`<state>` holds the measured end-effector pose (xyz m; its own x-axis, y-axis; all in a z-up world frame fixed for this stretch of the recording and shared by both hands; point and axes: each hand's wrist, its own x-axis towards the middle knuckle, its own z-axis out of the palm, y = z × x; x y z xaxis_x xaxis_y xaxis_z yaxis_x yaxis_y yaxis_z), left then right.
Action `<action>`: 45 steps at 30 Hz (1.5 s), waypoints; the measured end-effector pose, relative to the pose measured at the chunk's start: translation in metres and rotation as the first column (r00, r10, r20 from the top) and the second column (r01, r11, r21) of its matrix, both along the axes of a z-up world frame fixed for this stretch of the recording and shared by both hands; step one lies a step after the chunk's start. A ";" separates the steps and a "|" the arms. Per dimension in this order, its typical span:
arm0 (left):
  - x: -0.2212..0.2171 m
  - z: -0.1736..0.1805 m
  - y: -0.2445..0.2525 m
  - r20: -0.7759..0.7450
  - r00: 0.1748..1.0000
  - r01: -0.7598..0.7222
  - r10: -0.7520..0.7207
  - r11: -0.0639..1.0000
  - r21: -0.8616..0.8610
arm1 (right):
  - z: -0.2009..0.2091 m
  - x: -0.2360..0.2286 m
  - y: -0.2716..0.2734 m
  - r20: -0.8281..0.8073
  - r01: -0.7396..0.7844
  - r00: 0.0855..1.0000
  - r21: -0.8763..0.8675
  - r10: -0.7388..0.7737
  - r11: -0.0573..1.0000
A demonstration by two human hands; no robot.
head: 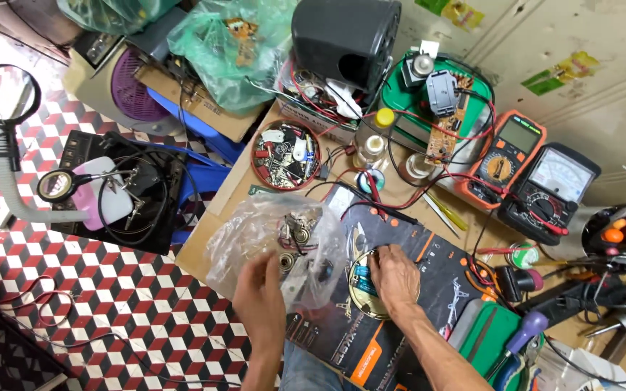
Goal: The recorder is inspecting, assembling, and testing components of a motor assembly at a repair workbench.
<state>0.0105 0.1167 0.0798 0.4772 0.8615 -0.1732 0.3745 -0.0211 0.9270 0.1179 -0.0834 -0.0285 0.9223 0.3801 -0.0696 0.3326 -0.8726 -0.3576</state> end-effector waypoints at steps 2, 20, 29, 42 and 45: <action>0.015 -0.026 0.012 -0.097 0.992 0.090 -0.084 0.994 0.055 | 0.024 -0.002 0.006 -0.065 0.064 0.996 0.012 -0.063 0.998; -0.013 -0.136 0.026 0.008 1.000 0.029 -0.028 0.943 -0.330 | 0.131 -0.035 0.046 -0.065 -0.189 0.961 0.556 0.269 0.810; 0.043 -0.105 0.053 -0.323 0.865 0.486 -0.385 0.803 0.344 | 0.115 -0.057 -0.061 -0.407 0.297 0.906 0.414 -0.117 0.860; 0.084 -0.115 0.048 -0.562 0.647 0.740 -0.515 0.601 0.302 | 0.027 -0.101 -0.091 -0.528 0.232 0.849 0.334 -0.023 0.913; 0.083 -0.104 0.045 -0.520 0.674 0.727 -0.525 0.599 0.336 | 0.039 -0.095 -0.084 -0.521 0.219 0.854 0.355 -0.002 0.909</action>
<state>0.0931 0.1619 -0.0238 0.9241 0.3703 -0.0946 0.3622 -0.7696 0.5259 0.0229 -0.1674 0.0102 0.8379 0.3722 -0.3993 -0.0762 -0.6446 -0.7607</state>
